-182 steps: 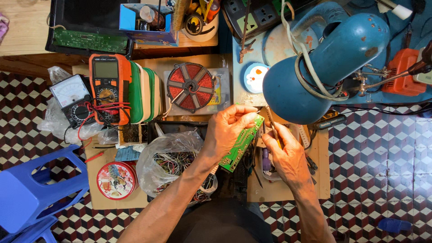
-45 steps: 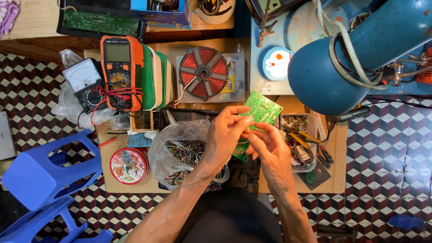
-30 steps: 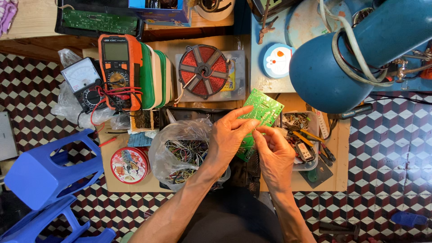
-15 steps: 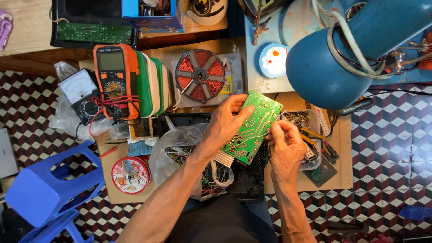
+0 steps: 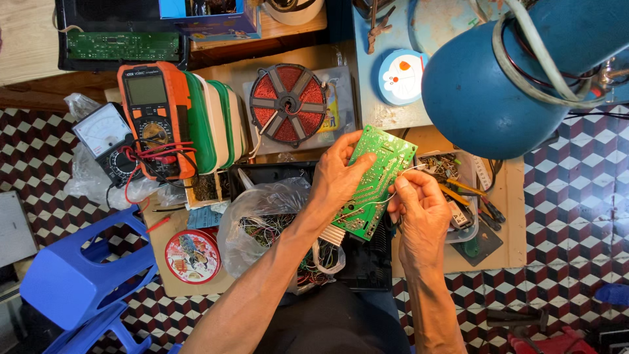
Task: The person holds a green circuit board and repeatedly trims protruding wire leads with pliers, then bends and adjusts the leads by hand. The work is performed under a blue desk lamp on a cluttered workbench with tools and components nearby.
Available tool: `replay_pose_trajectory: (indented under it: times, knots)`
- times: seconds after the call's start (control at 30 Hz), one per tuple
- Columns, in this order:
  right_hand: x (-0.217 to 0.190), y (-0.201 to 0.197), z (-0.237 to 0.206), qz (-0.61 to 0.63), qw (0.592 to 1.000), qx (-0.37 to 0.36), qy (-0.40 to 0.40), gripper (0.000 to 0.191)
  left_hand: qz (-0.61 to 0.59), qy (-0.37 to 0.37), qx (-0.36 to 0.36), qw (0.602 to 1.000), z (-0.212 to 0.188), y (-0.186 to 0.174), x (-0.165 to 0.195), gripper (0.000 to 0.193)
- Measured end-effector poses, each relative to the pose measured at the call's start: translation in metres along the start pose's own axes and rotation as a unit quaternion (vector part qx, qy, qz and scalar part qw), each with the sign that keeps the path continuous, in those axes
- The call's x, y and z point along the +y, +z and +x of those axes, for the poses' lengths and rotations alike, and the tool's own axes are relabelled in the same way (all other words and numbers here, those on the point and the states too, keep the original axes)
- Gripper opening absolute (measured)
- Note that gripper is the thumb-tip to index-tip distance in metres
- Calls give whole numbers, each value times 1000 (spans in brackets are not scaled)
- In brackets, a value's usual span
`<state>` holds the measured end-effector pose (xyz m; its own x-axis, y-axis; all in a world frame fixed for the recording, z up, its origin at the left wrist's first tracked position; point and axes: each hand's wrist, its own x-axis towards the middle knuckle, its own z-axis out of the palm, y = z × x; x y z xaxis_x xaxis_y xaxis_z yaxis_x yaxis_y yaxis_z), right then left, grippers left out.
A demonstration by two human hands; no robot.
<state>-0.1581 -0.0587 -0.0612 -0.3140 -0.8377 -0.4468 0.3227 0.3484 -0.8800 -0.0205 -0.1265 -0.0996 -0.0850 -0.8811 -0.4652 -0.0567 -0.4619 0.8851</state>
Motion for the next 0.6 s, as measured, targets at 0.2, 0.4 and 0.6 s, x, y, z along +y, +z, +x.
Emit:
replay_pose_trajectory:
  times: [0.2,0.4,0.6]
  knots:
    - [2,0,1,-14,1000,11,15,17,-34,-17,-3,999,0,0,0,48]
    - [3,1,3,25,999,-4,35,16,-51,-36,-5,998,1,-1,2,47]
    - [2,-1,6,5,999,-9,41,14,-96,-58,-9,994,1,-1,6,47]
